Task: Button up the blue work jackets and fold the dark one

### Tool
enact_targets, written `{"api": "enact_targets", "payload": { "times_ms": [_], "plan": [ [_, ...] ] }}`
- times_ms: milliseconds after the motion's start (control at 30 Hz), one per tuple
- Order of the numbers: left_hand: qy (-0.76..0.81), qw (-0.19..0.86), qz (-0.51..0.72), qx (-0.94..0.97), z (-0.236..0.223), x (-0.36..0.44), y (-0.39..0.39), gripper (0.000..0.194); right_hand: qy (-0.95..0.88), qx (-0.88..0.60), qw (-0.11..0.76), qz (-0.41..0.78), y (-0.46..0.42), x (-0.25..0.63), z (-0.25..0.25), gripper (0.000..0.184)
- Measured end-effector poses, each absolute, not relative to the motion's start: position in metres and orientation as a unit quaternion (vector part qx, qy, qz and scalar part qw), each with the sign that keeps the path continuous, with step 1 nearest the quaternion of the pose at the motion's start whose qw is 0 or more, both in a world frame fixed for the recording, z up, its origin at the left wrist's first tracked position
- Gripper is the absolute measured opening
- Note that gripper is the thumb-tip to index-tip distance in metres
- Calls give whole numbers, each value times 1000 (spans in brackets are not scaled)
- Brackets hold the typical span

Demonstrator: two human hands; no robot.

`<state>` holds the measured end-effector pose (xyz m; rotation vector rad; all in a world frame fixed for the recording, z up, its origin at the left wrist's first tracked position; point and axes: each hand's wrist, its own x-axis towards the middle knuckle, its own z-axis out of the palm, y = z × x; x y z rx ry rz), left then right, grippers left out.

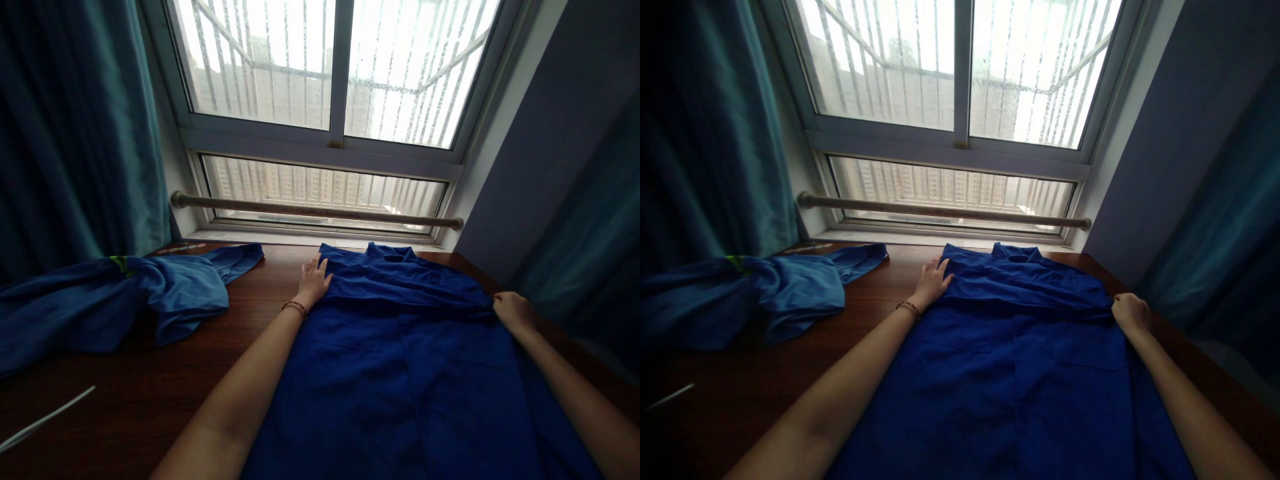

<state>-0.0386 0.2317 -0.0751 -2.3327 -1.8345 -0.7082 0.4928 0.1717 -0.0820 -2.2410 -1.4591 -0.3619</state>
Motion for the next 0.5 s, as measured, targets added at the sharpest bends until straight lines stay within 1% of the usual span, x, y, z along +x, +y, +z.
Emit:
{"api": "enact_targets", "payload": {
  "times_ms": [67,133,167,233,300,333,433,500],
  "plan": [
    [-547,90,-244,-796,-75,-36,232,51,-570,-769,219,-191,169,479,-85,36],
    [-489,70,-193,-848,-78,-33,234,50,-599,-745,202,-215,172,456,-85,43],
    [-477,46,-160,-863,-81,-32,236,51,-600,-755,179,-194,174,444,-85,45],
    [-487,0,-115,-866,-86,-33,242,56,-575,-803,117,-105,180,422,-86,54],
    [-512,-21,-98,-853,-89,-38,249,63,-554,-830,70,-18,187,408,-89,63],
    [-523,-25,-95,-847,-90,-43,253,66,-558,-828,57,8,190,403,-89,66],
    [-554,-47,-81,-828,-88,-62,263,70,-604,-795,49,29,199,398,-85,62],
    [-567,-65,-76,-818,-86,-75,266,67,-621,-780,68,39,205,399,-76,57]
  ]
}}
